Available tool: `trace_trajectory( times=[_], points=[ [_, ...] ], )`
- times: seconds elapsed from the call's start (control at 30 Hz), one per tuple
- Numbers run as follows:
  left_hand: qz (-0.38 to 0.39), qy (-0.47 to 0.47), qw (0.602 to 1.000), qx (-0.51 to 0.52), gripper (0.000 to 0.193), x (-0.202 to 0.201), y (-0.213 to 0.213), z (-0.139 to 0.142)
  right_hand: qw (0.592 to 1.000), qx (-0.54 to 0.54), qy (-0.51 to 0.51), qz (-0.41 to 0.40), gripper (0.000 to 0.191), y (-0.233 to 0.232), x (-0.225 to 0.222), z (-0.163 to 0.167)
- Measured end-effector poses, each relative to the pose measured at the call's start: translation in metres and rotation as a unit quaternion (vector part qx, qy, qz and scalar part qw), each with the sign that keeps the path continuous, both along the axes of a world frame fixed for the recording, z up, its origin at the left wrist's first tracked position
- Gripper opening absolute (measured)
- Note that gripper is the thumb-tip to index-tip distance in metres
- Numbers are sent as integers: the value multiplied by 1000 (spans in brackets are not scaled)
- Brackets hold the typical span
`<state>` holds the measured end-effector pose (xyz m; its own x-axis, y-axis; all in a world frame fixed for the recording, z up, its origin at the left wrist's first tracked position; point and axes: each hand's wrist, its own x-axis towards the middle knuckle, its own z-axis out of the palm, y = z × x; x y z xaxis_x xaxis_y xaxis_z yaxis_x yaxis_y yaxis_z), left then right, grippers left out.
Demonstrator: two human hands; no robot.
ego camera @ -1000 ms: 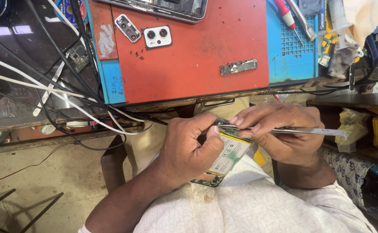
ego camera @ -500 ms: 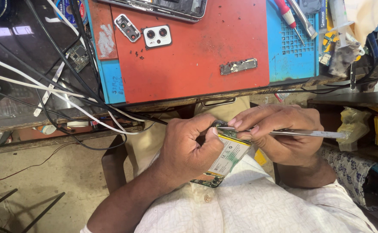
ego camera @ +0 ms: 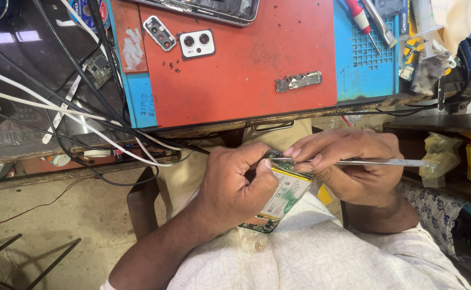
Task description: The person repairs a disassembled smartphone at a workbench. They use a metal pry tool to work on the phone's internal board and battery, connect a charging cable to test the device, press the frame and screen assembly together by hand, and pick up small components from the mat.
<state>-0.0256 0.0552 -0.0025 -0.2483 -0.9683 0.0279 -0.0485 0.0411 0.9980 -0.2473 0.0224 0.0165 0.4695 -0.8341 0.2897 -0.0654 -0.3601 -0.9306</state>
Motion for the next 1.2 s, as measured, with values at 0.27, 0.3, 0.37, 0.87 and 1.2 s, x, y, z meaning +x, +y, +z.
trace_trajectory(
  times=[0.27,0.3,0.37,0.87,1.2],
  points=[
    [1,-9,1000,7,11,1,0,1,1000,-14,11,0,10,-1,2,1],
    [3,-5,1000,3,10,1,0,1,1000,-17,17,-1,10,-2,2,2],
    [5,-2,1000,0,10,1,-1,1,1000,-18,18,2,11,-3,2,2],
    [29,-9,999,-18,12,-2,1,-5,1000,5,5,-8,9,-1,3,5],
    [33,-5,999,-10,10,-3,3,-8,1000,-2,2,4,10,-3,5,5]
  ],
)
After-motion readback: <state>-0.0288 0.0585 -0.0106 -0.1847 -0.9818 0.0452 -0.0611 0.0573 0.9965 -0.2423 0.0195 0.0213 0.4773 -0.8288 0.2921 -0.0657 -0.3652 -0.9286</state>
